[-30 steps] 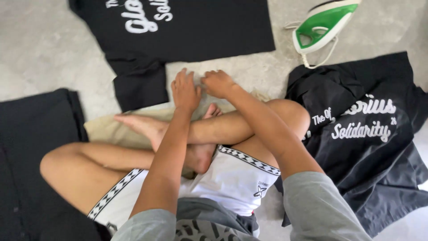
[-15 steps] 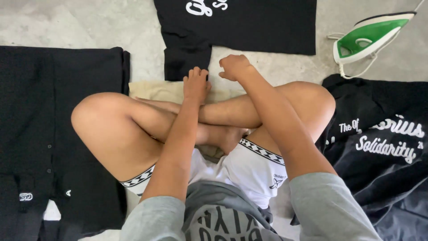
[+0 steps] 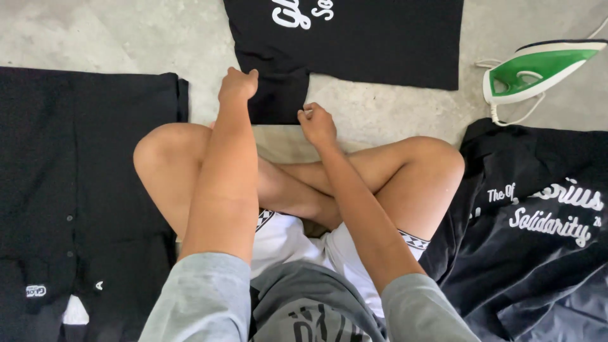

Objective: A person is sitting on the floor ironing black shirts and then folding them.

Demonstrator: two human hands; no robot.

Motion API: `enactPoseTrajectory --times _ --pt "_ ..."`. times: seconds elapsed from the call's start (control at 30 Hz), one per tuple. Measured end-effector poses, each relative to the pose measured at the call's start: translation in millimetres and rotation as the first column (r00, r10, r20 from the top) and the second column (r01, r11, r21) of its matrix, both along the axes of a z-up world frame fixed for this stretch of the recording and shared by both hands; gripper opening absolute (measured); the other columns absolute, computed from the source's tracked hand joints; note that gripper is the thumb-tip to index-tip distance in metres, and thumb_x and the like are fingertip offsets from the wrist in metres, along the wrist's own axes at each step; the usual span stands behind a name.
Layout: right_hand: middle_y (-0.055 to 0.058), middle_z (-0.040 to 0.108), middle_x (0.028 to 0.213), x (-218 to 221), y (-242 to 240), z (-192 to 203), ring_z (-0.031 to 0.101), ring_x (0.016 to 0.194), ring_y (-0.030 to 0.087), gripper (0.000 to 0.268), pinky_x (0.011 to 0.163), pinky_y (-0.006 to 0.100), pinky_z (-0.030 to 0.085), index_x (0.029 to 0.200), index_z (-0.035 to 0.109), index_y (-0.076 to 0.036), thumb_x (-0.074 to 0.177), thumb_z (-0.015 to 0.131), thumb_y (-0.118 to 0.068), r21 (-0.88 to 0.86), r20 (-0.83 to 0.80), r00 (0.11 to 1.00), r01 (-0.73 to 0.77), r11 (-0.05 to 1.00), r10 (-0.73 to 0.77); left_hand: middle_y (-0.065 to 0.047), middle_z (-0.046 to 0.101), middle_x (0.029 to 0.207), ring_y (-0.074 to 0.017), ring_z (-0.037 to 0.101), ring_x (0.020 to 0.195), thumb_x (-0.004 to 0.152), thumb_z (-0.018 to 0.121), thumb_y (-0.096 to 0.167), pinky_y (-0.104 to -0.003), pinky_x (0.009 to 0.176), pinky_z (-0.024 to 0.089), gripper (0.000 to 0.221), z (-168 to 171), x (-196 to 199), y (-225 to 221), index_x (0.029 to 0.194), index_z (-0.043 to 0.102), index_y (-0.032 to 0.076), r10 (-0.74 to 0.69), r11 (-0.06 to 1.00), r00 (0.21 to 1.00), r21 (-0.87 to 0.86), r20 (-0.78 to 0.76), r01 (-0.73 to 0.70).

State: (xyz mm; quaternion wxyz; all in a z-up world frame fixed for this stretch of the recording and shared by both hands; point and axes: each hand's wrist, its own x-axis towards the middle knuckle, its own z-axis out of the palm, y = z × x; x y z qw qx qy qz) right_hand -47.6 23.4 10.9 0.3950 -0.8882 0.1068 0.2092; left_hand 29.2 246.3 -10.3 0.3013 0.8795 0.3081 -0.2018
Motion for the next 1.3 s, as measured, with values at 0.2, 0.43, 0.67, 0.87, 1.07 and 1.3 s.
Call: enactPoseTrajectory --times 0.2,0.43,0.67,0.87,1.07,1.3 --pt "0.008 0.069 0.093 5 4 2 0.065 0.090 0.024 0.038 0.076 0.039 0.053 0.106 0.062 -0.012 0.083 0.056 -0.041 -0.024 0.009 1.000 -0.008 1.000 0.009 -0.019 0.048 0.128 -0.0329 0.050 0.117 0.088 0.048 0.049 -0.050 0.094 0.042 0.073 -28 -15 2 0.137 0.024 0.001 0.042 0.994 0.999 -0.099 0.013 -0.041" --pt "0.013 0.067 0.088 23 -5 -46 0.066 0.078 0.027 0.023 0.063 0.038 0.052 0.092 0.063 -0.008 0.077 0.064 -0.025 0.077 0.034 0.999 0.039 0.996 -0.042 -0.027 0.053 0.113 -0.0368 0.060 0.097 0.072 0.068 0.025 -0.047 0.079 0.050 0.066 2 -29 4 0.122 0.043 -0.011 0.185 0.853 0.982 -0.492 -0.029 -0.175" --pt "0.010 0.062 0.067 18 -1 6 0.063 0.047 0.017 0.029 0.034 0.020 0.040 0.103 0.052 -0.004 0.076 0.052 -0.015 0.309 -0.199 0.946 0.308 0.900 -0.255 -0.033 0.053 0.108 -0.0417 0.065 0.084 0.070 0.074 0.024 -0.054 0.063 0.053 0.068 15 -15 10 0.120 0.046 -0.013 0.181 0.801 0.981 -0.569 -0.066 -0.186" --pt "0.010 0.057 0.065 20 10 32 0.061 0.048 0.021 0.017 0.055 0.027 0.049 0.081 0.058 0.001 0.076 0.050 -0.013 0.213 -0.201 0.975 0.133 0.968 -0.090 -0.010 0.058 0.115 -0.0251 0.057 0.104 0.081 0.055 0.038 -0.033 0.088 0.046 0.050 -1 14 17 0.118 0.051 0.005 0.227 0.972 0.922 -0.127 0.313 -0.196" --pt "0.007 0.064 0.069 25 12 26 0.061 0.064 0.023 0.028 0.061 0.032 0.046 0.093 0.062 -0.004 0.079 0.057 -0.028 -0.107 -0.025 1.000 -0.004 0.994 0.001 -0.005 0.067 0.098 -0.0206 0.063 0.092 0.082 0.052 0.043 -0.030 0.080 0.048 0.044 -15 31 30 0.112 0.057 0.011 0.274 0.956 0.888 -0.205 0.369 -0.210" --pt "0.008 0.062 0.070 20 12 19 0.060 0.068 0.026 0.028 0.063 0.035 0.046 0.092 0.059 -0.005 0.083 0.056 -0.031 -0.193 -0.020 0.998 -0.056 0.980 0.053 0.004 0.068 0.092 -0.0167 0.063 0.084 0.079 0.056 0.036 -0.029 0.073 0.048 0.023 -6 37 26 0.092 0.064 0.018 0.275 0.957 0.908 -0.177 0.315 -0.228"
